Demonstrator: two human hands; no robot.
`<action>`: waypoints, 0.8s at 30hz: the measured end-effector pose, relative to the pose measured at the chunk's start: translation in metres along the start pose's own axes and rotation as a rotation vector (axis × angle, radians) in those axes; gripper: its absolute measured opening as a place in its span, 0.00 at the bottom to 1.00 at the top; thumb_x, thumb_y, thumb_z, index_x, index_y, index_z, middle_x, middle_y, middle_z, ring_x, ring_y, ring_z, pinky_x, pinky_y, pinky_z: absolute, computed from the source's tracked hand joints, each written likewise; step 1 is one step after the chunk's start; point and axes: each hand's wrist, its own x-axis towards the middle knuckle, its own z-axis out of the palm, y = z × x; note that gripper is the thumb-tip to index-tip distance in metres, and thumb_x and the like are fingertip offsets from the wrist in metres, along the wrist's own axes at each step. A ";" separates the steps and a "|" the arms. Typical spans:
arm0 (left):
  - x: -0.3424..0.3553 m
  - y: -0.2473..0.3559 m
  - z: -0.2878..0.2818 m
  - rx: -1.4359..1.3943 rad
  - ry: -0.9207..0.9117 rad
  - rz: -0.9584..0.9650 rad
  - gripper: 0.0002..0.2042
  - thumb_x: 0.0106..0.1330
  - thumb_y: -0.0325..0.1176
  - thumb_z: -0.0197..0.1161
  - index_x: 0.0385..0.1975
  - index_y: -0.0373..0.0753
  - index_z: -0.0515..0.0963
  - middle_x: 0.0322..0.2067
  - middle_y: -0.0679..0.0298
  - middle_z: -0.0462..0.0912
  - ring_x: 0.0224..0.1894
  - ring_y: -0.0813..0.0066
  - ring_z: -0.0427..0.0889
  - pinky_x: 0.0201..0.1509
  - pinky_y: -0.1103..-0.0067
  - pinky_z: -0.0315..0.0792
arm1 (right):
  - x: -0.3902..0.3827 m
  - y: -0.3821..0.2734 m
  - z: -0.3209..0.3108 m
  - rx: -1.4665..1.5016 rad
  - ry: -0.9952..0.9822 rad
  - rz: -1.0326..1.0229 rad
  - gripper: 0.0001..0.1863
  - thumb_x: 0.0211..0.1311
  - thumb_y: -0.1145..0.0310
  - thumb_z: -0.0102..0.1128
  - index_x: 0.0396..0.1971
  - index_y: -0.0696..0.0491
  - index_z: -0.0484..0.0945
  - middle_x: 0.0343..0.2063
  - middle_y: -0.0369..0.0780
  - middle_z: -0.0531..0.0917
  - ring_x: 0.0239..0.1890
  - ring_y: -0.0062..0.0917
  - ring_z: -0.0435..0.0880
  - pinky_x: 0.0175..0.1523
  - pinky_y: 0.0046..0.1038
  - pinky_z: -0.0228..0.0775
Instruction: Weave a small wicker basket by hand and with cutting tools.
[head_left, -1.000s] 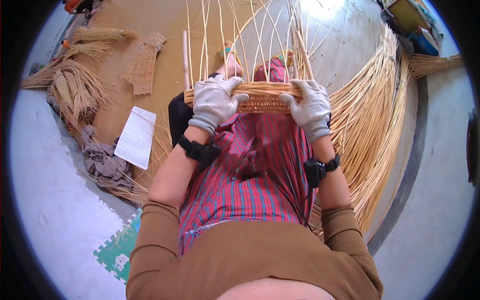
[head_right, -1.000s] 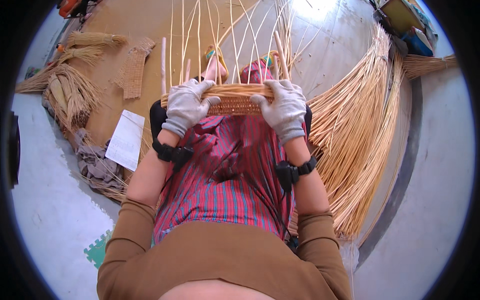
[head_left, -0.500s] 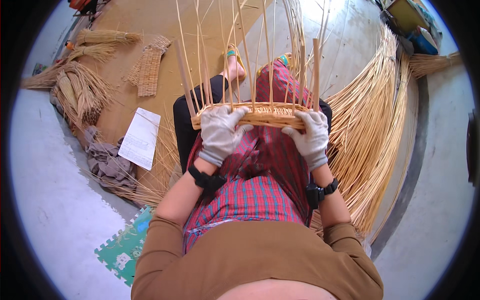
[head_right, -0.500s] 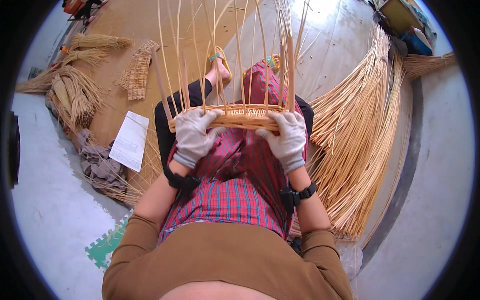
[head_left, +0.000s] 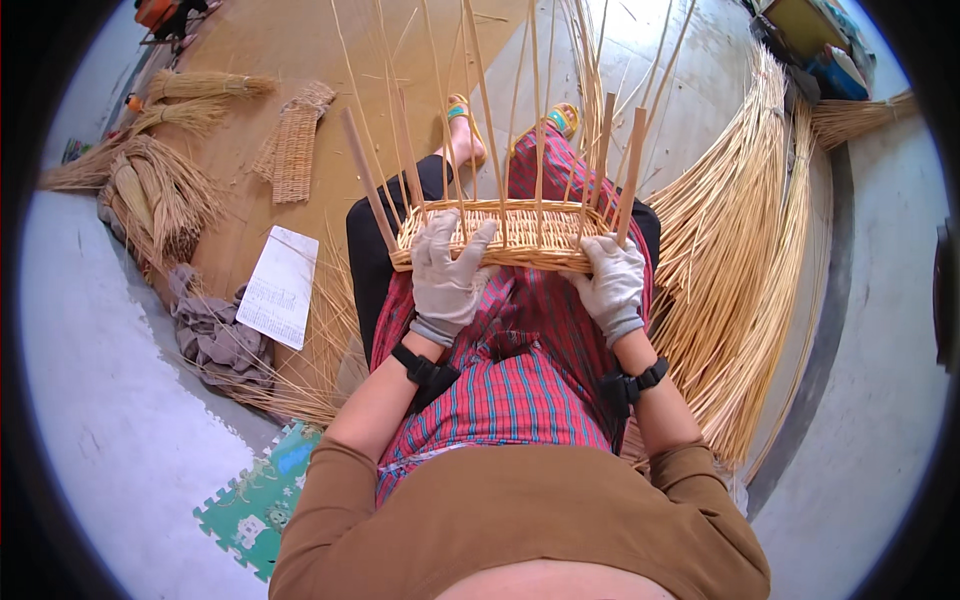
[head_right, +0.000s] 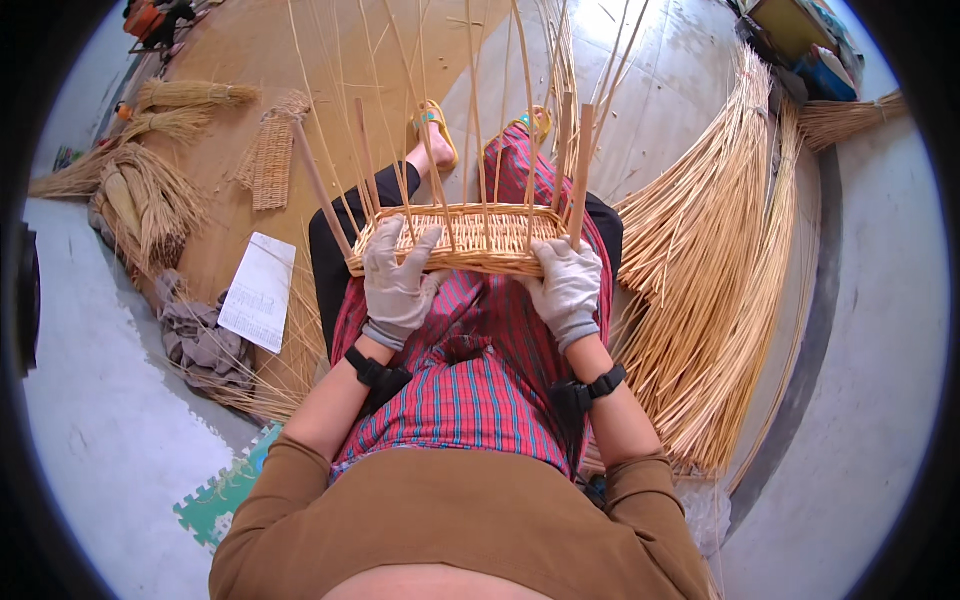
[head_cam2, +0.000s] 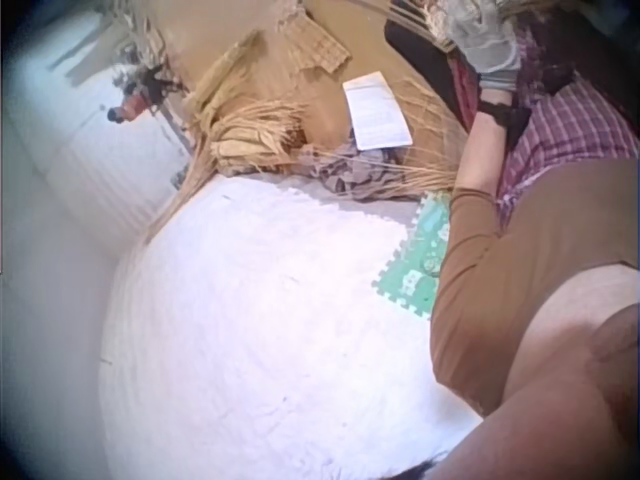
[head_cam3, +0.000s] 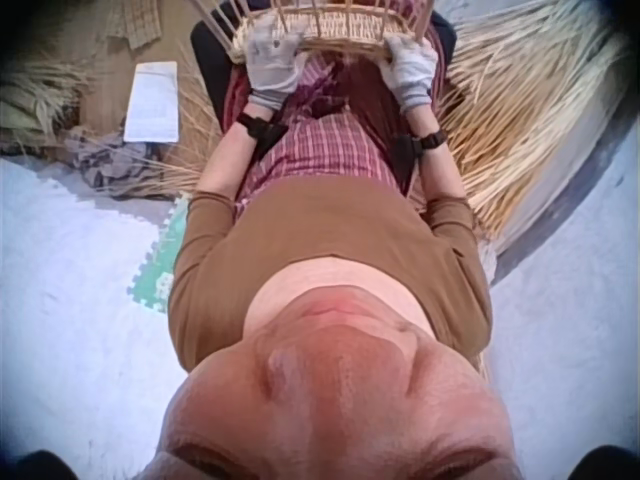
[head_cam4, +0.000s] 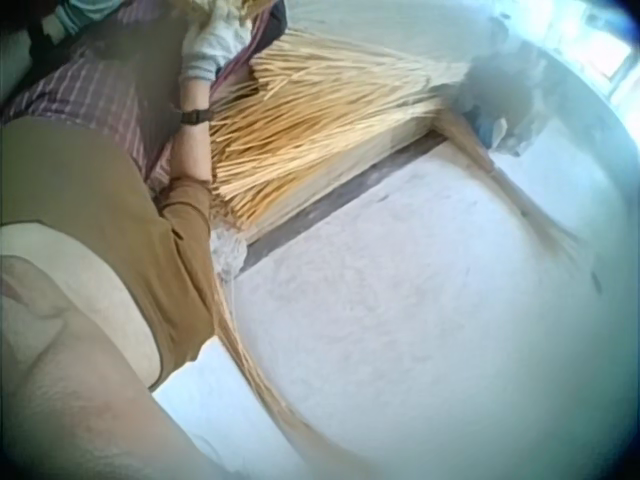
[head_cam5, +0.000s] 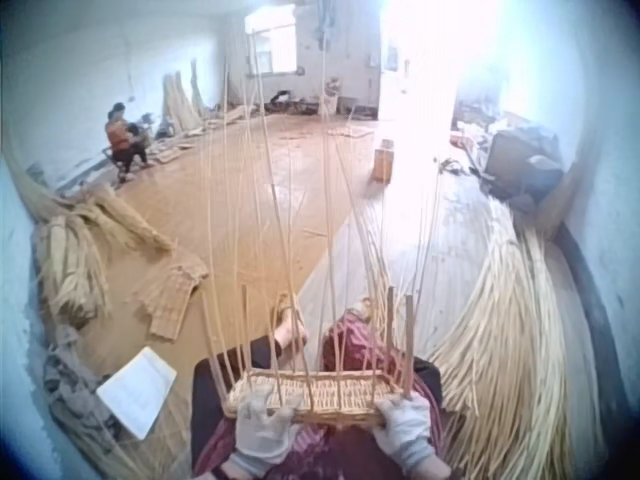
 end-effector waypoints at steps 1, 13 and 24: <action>0.000 0.000 0.001 0.034 0.038 0.047 0.34 0.49 0.41 0.80 0.62 0.57 0.80 0.61 0.56 0.74 0.66 0.53 0.71 0.72 0.53 0.61 | 0.004 -0.001 -0.001 0.013 0.023 -0.012 0.28 0.40 0.57 0.83 0.45 0.48 0.85 0.41 0.37 0.86 0.50 0.39 0.82 0.59 0.42 0.70; 0.047 -0.001 0.003 0.193 -0.272 0.063 0.36 0.62 0.36 0.68 0.74 0.54 0.66 0.31 0.64 0.81 0.35 0.61 0.83 0.64 0.51 0.68 | -0.005 0.049 -0.002 0.029 0.231 0.160 0.40 0.53 0.68 0.70 0.70 0.53 0.70 0.67 0.50 0.70 0.72 0.48 0.65 0.76 0.44 0.58; 0.036 -0.026 0.015 0.119 -0.135 0.004 0.27 0.54 0.37 0.73 0.57 0.45 0.80 0.38 0.61 0.82 0.43 0.56 0.81 0.53 0.59 0.69 | 0.045 0.119 -0.031 -0.162 0.481 0.338 0.08 0.58 0.63 0.72 0.30 0.49 0.81 0.30 0.41 0.83 0.41 0.41 0.82 0.51 0.41 0.70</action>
